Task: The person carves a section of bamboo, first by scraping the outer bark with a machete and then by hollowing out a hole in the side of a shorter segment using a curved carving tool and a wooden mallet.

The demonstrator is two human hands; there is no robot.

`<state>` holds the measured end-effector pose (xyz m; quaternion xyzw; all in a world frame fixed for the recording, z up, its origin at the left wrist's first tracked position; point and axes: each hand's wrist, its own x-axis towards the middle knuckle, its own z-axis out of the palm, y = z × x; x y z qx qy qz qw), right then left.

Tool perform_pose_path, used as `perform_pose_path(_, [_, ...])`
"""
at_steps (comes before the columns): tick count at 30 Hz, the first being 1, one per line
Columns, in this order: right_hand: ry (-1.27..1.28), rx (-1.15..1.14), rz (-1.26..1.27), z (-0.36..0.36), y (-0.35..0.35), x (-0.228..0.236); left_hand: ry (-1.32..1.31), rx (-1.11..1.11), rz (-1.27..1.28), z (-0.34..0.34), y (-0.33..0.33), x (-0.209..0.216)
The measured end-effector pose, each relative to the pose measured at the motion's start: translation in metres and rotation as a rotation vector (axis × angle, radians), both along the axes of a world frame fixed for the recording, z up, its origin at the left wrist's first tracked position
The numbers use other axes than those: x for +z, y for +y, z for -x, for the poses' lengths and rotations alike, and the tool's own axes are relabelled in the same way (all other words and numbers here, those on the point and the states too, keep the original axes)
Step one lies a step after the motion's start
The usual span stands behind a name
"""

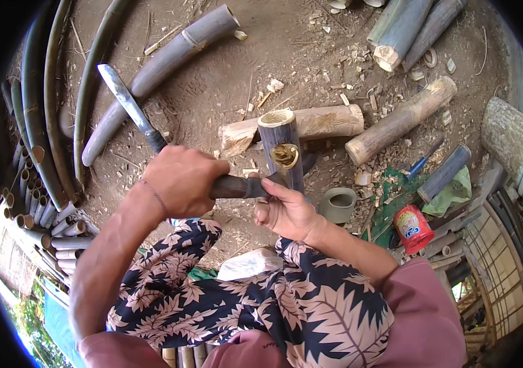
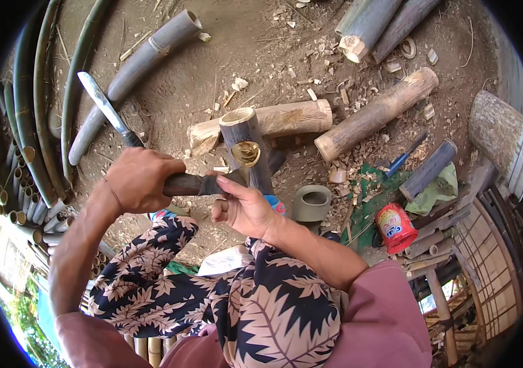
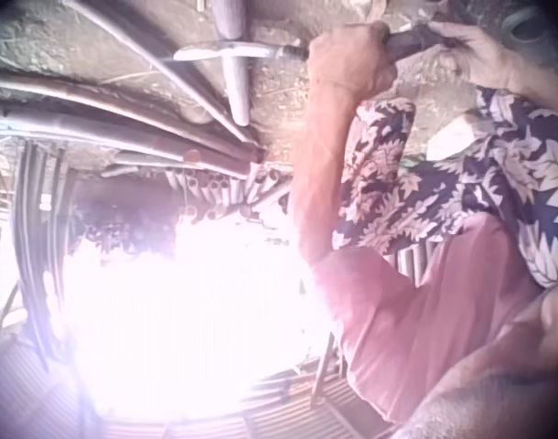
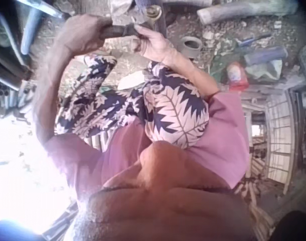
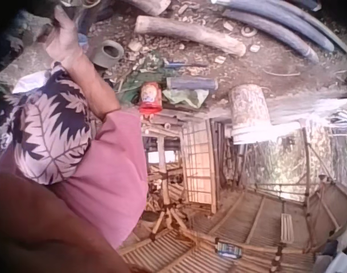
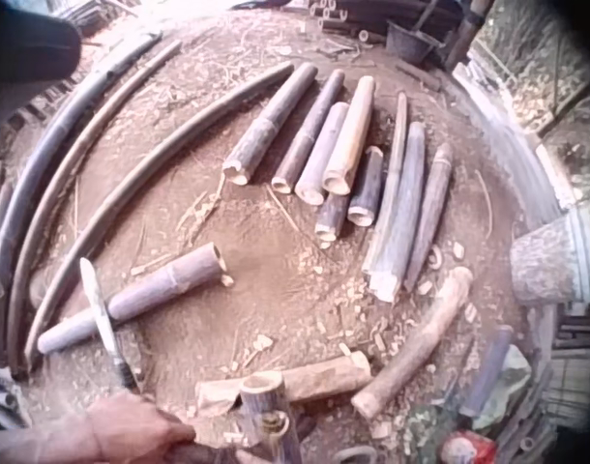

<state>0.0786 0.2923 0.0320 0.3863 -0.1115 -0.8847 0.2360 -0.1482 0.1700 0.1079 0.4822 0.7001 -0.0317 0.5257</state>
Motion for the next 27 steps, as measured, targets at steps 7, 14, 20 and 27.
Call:
perform_pose_path(7, [-0.073,0.697,-0.733,0.008,0.018,0.023,-0.115,0.912,-0.089,-0.16,-0.069,-0.054])
perform_pose_path(14, [-0.005,0.916,-1.444,-0.004,0.029,0.016,-0.276,1.423,0.02,-0.257,0.027,-0.036])
perform_pose_path(20, [-0.048,0.217,-0.479,-0.02,0.001,-0.003,0.301,0.218,-0.101,-0.14,-0.039,-0.015])
perform_pose_path(27, [0.037,0.187,-0.258,-0.019,0.004,-0.004,-0.105,0.059,0.002,-0.058,-0.028,-0.008])
